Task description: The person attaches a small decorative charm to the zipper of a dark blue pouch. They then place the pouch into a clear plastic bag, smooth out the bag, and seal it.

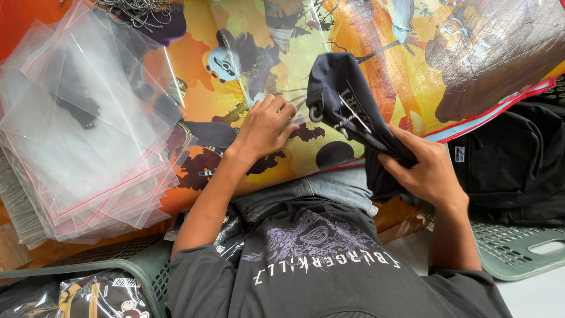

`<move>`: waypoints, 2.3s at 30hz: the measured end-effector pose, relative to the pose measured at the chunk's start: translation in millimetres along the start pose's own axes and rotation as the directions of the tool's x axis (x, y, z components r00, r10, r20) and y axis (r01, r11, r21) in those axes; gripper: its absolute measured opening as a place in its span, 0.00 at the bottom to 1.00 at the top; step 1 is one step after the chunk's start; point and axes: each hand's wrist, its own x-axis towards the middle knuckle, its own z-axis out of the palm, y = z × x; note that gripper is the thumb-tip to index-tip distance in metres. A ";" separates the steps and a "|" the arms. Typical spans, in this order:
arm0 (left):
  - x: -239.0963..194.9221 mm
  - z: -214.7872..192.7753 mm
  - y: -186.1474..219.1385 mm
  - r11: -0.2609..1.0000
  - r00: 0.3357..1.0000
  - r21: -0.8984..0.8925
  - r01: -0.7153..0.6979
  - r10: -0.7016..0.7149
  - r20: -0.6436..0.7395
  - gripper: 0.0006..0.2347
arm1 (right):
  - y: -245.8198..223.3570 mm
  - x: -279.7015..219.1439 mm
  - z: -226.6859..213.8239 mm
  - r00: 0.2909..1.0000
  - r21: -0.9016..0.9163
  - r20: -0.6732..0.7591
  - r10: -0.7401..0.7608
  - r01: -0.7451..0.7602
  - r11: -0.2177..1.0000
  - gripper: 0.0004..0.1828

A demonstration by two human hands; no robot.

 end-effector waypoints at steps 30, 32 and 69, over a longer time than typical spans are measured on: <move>14.1 -13.1 -2.5 0.798 0.961 -0.603 0.015 -0.178 -0.211 0.06 | -13.0 -4.3 -2.0 0.991 0.041 0.129 -0.016 0.011 0.999 0.28; 18.2 -13.5 3.8 0.827 0.968 -0.562 -0.008 -0.136 -0.212 0.05 | -8.2 -4.8 4.3 0.994 -0.023 0.112 -0.015 0.017 1.000 0.28; -22.0 12.1 75.3 0.983 0.950 -0.036 0.181 -0.184 -0.253 0.42 | 44.4 93.5 101.3 0.987 0.266 -0.079 0.138 -0.112 0.957 0.15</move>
